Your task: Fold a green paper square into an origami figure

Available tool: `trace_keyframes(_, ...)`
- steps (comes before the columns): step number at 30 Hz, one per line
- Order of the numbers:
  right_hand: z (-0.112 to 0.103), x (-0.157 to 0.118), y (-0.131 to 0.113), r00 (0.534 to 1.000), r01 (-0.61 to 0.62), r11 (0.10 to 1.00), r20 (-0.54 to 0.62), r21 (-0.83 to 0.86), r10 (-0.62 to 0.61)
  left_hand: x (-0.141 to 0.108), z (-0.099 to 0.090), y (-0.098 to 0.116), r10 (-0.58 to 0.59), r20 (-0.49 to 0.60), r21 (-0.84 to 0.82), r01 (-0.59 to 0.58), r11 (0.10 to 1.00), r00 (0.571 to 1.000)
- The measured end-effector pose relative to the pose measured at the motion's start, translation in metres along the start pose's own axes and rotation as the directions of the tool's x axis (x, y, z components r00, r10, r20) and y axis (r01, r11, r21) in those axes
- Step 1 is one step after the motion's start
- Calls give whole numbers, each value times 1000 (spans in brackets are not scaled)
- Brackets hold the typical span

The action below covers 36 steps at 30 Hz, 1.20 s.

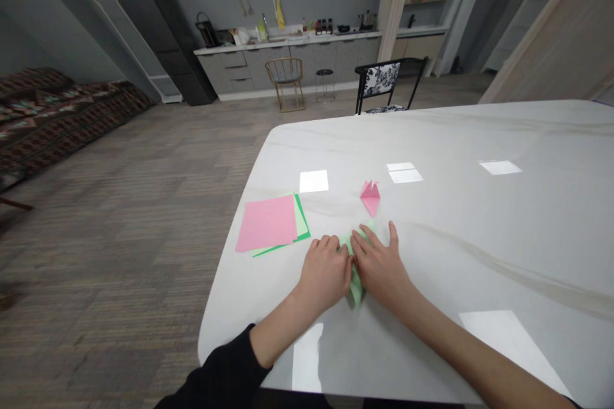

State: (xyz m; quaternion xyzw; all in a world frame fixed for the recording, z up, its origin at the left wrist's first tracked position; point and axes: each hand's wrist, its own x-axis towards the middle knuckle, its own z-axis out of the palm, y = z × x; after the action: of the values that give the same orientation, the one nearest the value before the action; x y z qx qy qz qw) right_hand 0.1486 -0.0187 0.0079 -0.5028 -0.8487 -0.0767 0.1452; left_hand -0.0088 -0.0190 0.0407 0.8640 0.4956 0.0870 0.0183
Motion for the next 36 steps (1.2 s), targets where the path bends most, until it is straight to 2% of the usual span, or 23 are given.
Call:
trace_keyframes(4,1,-1,1,1000,26,999,9,43,-26,2,12,-8,5,-22,-69,-6,998,1000)
trace_keyframes(10,-7,2,15,998,-33,996,56,85,29,-3,23,-9,136,-113,-66,-144,987,984)
trace_keyframes(15,-17,1,18,997,-44,998,59,53,41,-8,17,6,113,-36,37,-112,993,993)
trace_keyframes(22,-15,0,17,996,-42,998,84,36,39,-9,8,14,91,-9,28,-90,996,996)
trace_keyframes(26,-7,2,27,994,-62,997,97,48,57,-6,9,10,148,-27,-39,-149,988,989)
trace_keyframes(29,-4,4,30,993,-78,995,98,69,71,-6,12,10,190,-26,-25,-191,981,981)
trace_keyframes(33,-3,6,28,993,-58,991,110,117,45,-6,18,16,165,-2,73,-164,984,986)
trace_keyframes(36,-2,6,25,992,-21,985,128,170,-1,-6,19,17,118,-4,83,-117,990,993)
